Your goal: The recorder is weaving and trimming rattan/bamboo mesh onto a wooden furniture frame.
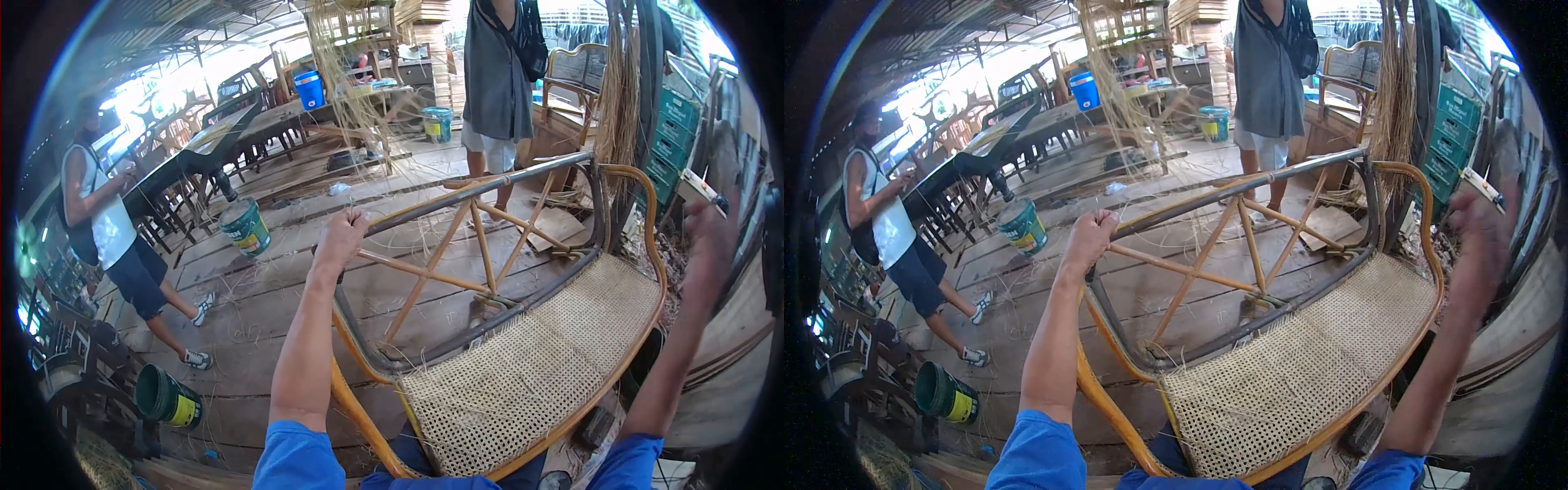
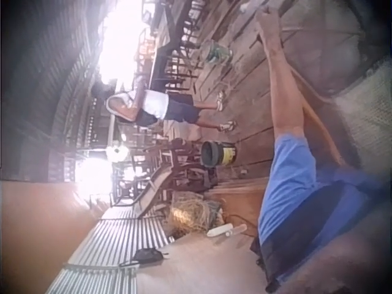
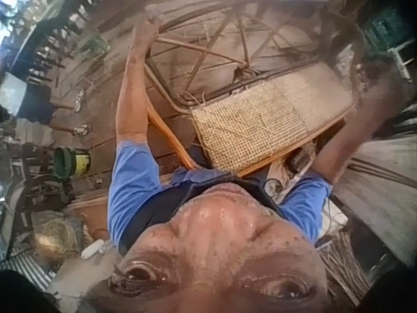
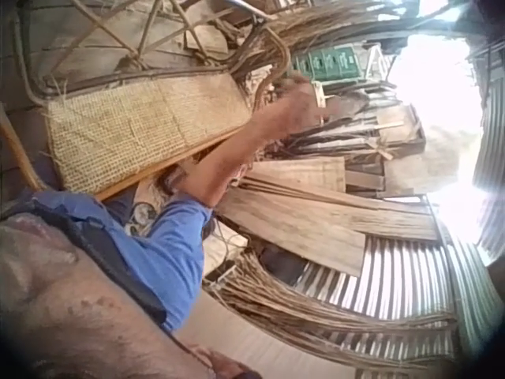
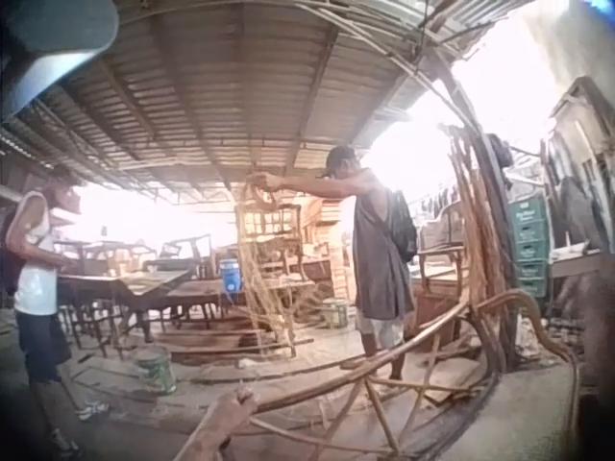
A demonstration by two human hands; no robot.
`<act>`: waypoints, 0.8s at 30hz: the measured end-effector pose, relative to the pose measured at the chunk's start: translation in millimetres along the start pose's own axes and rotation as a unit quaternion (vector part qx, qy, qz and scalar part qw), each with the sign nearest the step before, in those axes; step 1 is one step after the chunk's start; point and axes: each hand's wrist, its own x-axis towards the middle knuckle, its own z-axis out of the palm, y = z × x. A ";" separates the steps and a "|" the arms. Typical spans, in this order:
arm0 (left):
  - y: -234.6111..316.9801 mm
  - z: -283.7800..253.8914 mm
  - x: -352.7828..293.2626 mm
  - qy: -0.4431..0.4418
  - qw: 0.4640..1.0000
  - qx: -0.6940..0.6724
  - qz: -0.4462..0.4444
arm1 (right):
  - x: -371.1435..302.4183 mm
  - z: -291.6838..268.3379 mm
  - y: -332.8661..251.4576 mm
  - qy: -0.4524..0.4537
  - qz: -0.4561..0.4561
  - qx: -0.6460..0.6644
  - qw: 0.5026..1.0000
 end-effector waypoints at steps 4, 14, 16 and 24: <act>12.1 2.8 4.4 -0.006 1.000 0.012 0.014 | 1.7 -20.2 -96.8 -0.110 -0.140 0.055 0.983; 0.9 4.1 4.7 -0.036 0.999 0.024 -0.020 | -87.2 -19.8 -132.4 -0.291 -0.177 0.035 0.940; 3.8 4.6 3.7 -0.032 0.999 0.019 -0.011 | -96.7 -35.7 -120.4 -0.280 -0.164 0.039 0.945; -2.5 2.4 5.5 -0.028 0.999 0.022 -0.006 | -125.4 -84.1 -68.0 -0.253 -0.103 0.033 0.961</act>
